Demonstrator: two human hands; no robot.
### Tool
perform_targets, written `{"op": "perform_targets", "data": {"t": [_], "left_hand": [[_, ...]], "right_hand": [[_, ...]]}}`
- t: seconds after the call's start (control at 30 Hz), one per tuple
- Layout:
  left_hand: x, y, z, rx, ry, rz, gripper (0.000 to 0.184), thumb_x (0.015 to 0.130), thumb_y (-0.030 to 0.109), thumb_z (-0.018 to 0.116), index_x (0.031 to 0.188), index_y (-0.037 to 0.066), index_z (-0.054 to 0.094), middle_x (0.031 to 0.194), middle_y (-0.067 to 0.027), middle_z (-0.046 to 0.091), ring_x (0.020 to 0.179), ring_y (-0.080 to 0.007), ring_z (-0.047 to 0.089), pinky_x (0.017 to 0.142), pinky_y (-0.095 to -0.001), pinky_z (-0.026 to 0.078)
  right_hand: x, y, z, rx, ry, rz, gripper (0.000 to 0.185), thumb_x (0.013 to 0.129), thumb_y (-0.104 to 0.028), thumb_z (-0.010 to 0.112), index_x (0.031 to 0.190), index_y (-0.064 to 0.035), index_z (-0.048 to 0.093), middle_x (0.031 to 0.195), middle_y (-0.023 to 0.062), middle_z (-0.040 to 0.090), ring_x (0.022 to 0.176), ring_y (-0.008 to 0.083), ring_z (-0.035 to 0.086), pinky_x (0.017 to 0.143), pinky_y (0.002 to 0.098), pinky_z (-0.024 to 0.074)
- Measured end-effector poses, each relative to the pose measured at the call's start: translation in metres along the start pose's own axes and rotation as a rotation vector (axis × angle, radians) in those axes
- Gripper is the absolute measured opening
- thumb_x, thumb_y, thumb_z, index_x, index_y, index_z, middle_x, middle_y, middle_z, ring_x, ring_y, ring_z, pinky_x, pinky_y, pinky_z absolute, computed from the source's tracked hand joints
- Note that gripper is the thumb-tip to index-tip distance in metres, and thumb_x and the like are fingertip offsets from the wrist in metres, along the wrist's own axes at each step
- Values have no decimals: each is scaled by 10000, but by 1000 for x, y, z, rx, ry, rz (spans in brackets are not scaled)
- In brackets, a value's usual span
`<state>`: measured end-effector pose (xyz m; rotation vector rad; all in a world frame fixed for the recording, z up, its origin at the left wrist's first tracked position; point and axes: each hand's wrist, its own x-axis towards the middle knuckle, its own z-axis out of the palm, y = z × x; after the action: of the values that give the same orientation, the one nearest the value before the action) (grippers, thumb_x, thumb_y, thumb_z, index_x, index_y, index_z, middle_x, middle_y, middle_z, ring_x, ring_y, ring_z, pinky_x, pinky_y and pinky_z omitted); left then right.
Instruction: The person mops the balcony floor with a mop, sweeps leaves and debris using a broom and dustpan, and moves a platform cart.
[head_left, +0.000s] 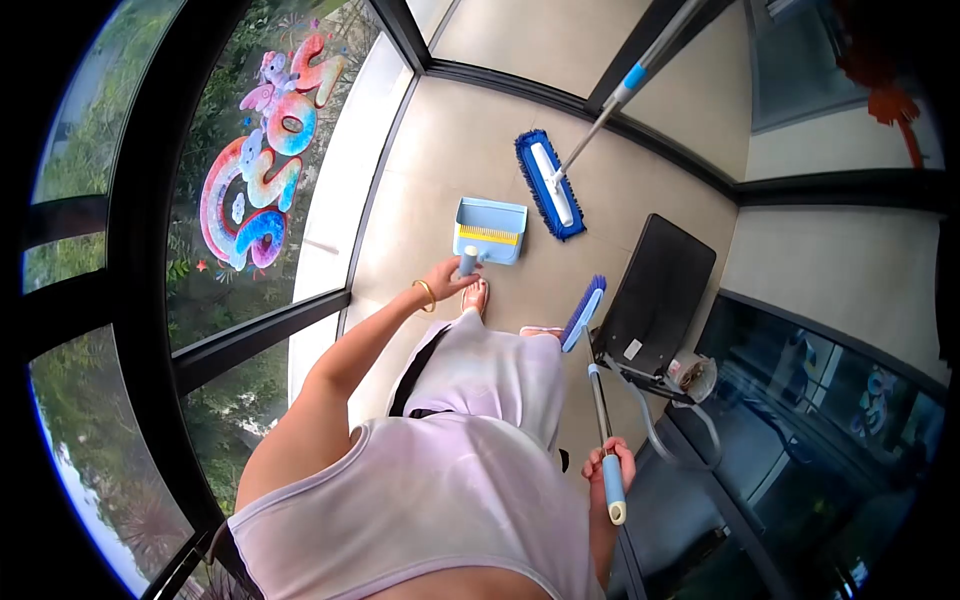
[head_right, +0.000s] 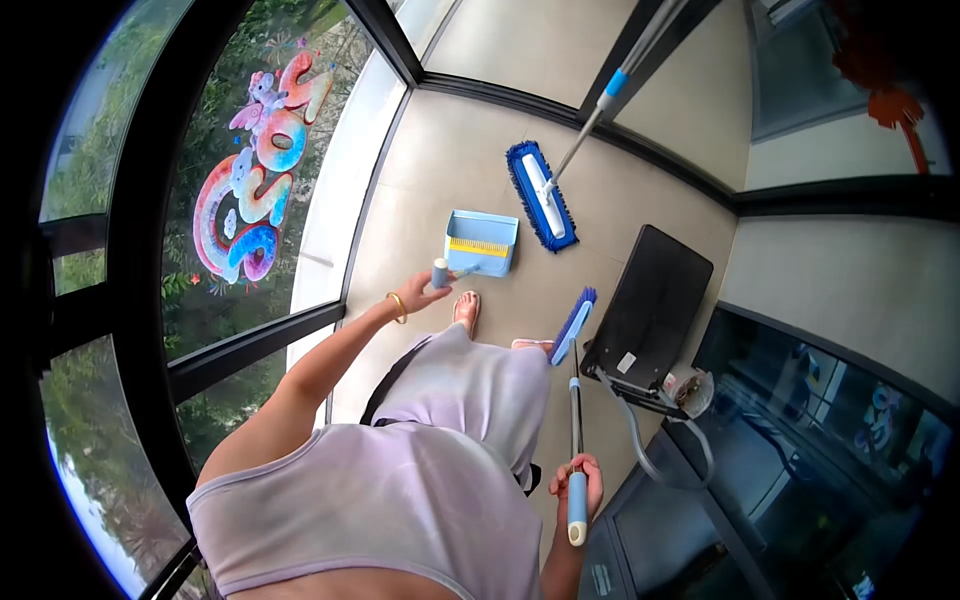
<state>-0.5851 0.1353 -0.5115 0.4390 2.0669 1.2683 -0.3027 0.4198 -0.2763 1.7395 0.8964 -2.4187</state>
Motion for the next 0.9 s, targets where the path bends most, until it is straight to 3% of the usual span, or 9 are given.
{"op": "perform_targets", "data": {"t": [0.13,0.23,0.3,0.37,0.43,0.6,0.73,0.8,0.9], "left_hand": [[18,14,-36,-31,34,97,230,813,197,596,966,26,599,905,-92,628,817,-191,606,757,-311,472],[35,17,-81,-197,140,34,222,839,206,564,891,-3,616,800,-64,638,746,-116,596,681,-276,484],[46,49,-127,-173,125,11,233,858,215,536,874,-5,610,796,-66,639,749,-107,594,657,-256,481],[57,85,-158,-240,184,107,241,872,214,513,854,-16,583,784,-87,636,735,-111,600,631,-239,476],[69,131,-176,-361,269,249,249,883,207,492,817,-29,532,750,-112,633,706,-128,610,623,-238,478],[114,225,-205,-570,436,297,317,874,253,501,650,32,464,518,-35,508,439,-109,534,395,-217,411],[169,291,-240,-427,370,408,329,890,324,471,713,50,435,510,-1,447,434,-76,452,422,-217,380],[191,324,-265,-435,310,417,321,908,362,421,809,57,413,584,-8,440,497,-74,430,486,-221,391],[230,359,-307,-404,282,518,329,916,395,376,882,68,365,625,-20,445,540,-83,432,530,-225,403]], "right_hand": [[-9,-35,82,-258,-178,-81,208,878,-237,366,812,-59,451,543,93,466,411,177,471,367,283,411],[-22,-77,144,-514,-284,-340,637,864,-596,126,876,-41,437,523,149,510,408,223,513,372,231,387],[-33,-109,187,-627,-404,-537,745,797,-686,51,937,-40,394,726,251,603,484,246,571,423,215,407],[-43,-132,227,-733,-388,-819,832,760,-723,23,984,-18,406,822,244,613,607,258,610,487,228,422],[-43,-162,256,-1002,-511,-1135,761,817,-653,167,968,23,483,809,153,600,605,198,598,492,210,410],[-50,-218,345,-1024,-387,-1421,244,850,-244,559,857,-1,543,811,44,548,468,55,412,416,177,279],[-25,-261,443,-1007,-604,-2151,223,864,-242,528,813,-25,536,795,53,535,668,67,484,595,216,395],[-13,-272,498,-596,-904,-1994,238,885,-238,488,756,-39,497,717,48,538,605,86,520,573,216,433],[-8,-287,566,-362,-1042,-1915,283,912,-255,429,717,-51,453,530,40,501,425,111,499,431,194,408]]}}
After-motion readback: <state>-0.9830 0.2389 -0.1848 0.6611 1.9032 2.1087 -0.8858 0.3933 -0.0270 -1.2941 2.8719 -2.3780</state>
